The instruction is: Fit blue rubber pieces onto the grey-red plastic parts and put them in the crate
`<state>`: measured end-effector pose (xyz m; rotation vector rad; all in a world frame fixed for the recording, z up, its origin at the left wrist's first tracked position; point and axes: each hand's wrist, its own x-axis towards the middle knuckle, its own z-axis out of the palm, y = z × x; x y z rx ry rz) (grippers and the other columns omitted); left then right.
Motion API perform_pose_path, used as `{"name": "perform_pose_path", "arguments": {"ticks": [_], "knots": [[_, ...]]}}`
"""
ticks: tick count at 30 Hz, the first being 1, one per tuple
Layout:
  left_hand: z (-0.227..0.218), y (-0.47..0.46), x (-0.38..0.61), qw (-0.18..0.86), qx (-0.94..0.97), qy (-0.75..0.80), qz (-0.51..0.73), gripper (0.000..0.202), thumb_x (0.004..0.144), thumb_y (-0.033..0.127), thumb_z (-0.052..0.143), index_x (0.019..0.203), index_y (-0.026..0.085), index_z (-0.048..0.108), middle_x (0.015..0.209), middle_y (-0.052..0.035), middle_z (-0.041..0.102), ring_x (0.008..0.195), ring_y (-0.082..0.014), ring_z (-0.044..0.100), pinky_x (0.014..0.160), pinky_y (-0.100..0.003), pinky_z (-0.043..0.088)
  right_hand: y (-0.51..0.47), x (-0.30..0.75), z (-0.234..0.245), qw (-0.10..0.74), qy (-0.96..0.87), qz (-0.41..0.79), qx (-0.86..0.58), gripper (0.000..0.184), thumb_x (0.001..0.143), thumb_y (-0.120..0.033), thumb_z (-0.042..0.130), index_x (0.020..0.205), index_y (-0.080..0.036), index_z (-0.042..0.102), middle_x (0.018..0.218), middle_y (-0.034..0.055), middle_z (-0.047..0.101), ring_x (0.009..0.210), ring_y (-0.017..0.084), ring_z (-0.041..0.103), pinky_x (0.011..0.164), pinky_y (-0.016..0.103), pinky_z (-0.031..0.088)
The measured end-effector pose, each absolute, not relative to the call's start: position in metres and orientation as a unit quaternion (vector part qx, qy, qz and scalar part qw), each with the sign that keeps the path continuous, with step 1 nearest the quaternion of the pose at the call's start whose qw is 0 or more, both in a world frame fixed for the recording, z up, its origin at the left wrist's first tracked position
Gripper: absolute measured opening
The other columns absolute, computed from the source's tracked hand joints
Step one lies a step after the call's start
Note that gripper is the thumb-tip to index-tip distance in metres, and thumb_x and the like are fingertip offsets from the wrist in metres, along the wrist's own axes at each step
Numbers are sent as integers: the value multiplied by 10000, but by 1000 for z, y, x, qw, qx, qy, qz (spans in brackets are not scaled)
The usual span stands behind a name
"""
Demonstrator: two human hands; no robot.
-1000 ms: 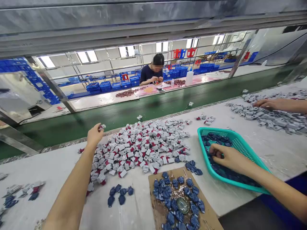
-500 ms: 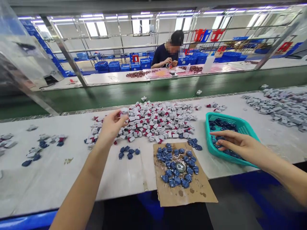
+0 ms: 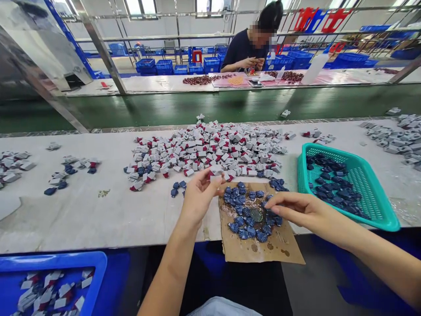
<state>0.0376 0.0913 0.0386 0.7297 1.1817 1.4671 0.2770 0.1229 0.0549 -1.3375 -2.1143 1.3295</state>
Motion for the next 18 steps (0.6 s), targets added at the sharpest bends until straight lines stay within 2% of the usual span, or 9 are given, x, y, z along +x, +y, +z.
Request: {"name": "perform_pose_path", "arguments": {"ticks": [3,5,7,11,14,16,18], "knots": [[27,78,37,559,268,509,598,367,677,357,790,933,134,650,1004,-93,704,927,-212,674,684,-257,572,121,275,55,116,-668,545,-494,498,817,-614,635,1049,-173,659,701,34,597,584,127,514,528,224,416],[22,72,35,570,252,514,590,375,678,360,795,939,128,659,1017,-98,705,916,-201,673,674,-239,567,121,277,54,97,-635,582,-498,565,827,-597,637,1196,-170,599,772,52,644,637,140,563,610,244,479],[19,67,33,579,246,515,582,381,678,373,798,938,129,665,1013,-97,708,912,-197,672,656,-223,562,122,278,52,71,-657,578,-479,584,856,-600,594,1245,-164,574,859,85,670,696,168,604,666,280,520],[17,55,31,597,239,524,558,367,698,376,789,942,130,669,1037,-102,708,939,-201,670,655,-207,558,127,278,46,91,-795,419,-429,435,908,-554,501,1099,-201,668,943,95,671,760,215,638,585,280,514],[16,50,31,600,241,526,552,360,710,372,781,948,127,668,1045,-106,705,944,-206,671,657,-207,557,126,275,40,108,-864,300,-390,360,946,-442,424,1099,-215,658,1061,82,663,879,234,645,651,298,515],[15,48,31,599,244,525,554,365,706,380,785,945,128,672,1033,-102,704,934,-206,670,655,-211,557,124,272,35,88,-880,270,-381,339,957,-384,384,1139,-205,608,1023,85,672,840,229,648,656,308,495],[14,47,31,598,245,523,556,368,698,388,790,940,134,679,1011,-93,705,914,-199,668,650,-213,555,122,270,30,68,-883,269,-379,276,957,-363,367,1048,-199,570,897,77,669,724,211,627,599,292,447]]}}
